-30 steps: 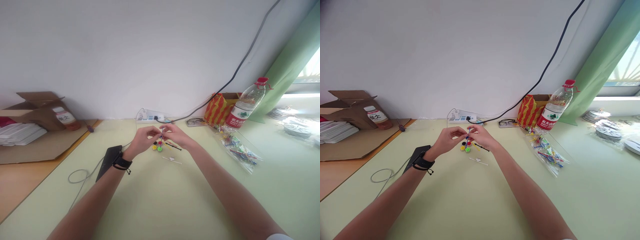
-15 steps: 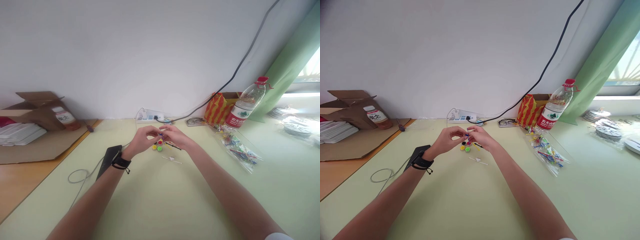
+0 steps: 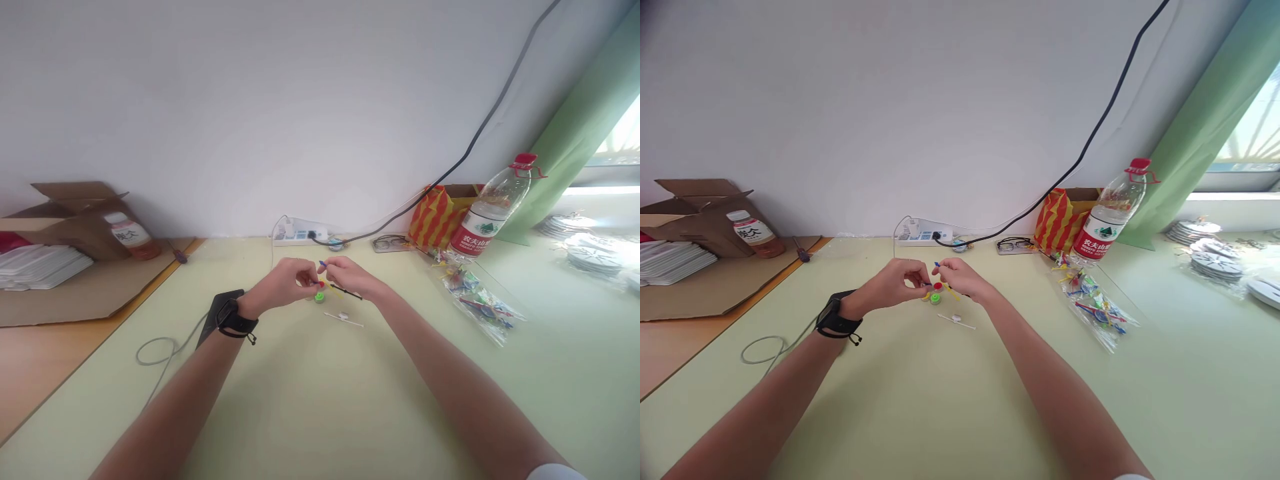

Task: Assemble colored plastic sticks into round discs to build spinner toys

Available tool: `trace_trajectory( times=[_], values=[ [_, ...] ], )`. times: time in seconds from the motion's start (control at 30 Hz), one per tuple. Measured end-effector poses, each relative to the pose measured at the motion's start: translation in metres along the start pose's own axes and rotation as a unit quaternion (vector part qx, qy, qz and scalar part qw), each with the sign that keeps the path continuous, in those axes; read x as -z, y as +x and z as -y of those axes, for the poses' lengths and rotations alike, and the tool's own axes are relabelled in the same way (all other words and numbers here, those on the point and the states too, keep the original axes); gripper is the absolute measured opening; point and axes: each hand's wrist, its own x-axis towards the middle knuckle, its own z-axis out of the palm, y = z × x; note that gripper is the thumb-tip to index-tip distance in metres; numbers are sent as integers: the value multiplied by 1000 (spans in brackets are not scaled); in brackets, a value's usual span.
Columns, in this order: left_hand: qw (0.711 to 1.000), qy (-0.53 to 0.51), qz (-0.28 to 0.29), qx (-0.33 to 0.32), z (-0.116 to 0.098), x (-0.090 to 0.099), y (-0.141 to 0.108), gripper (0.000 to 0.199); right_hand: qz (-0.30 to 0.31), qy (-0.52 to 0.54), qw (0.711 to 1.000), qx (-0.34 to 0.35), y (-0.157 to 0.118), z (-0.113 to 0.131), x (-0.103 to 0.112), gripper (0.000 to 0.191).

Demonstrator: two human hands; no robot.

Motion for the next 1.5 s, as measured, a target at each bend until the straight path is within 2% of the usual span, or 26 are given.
trace_trajectory(
  times=[0.1,0.27,0.37,0.47,0.6,0.7,0.83,0.9,1.0,1.1,1.23,1.33,1.5],
  values=[
    [995,-9,93,20,10,-1,-2,21,-5,-157,988,-15,4,-12,6,21],
    [981,23,181,57,34,2,-7,17,-13,-227,973,-36,3,-22,17,17],
    [979,7,191,66,44,7,-9,17,73,-266,961,-29,-4,-13,15,31],
    [985,33,162,54,46,10,-9,21,182,-306,933,-51,-11,-4,7,37],
    [989,79,123,28,39,9,-4,25,238,-296,922,-76,-13,1,4,23],
    [991,70,107,27,28,9,-1,26,225,-252,939,-56,-13,1,16,14],
    [999,25,13,24,13,8,1,29,204,-115,972,3,-15,3,34,3],
    [1000,-1,-21,6,7,5,2,29,195,-18,980,33,-17,4,36,9],
    [998,-29,-45,-17,0,-1,4,34,178,100,977,60,-18,6,31,16],
    [995,-52,-75,-38,-4,-6,5,32,169,161,970,62,-17,7,25,25],
    [994,-36,-88,-61,-5,-9,6,22,165,176,970,30,-13,4,21,12],
    [993,-1,-89,-75,-4,-10,5,17,172,209,962,34,-7,-2,20,9],
    [988,56,-104,-97,0,-12,4,19,167,239,956,41,-2,-6,16,8]
  ],
)
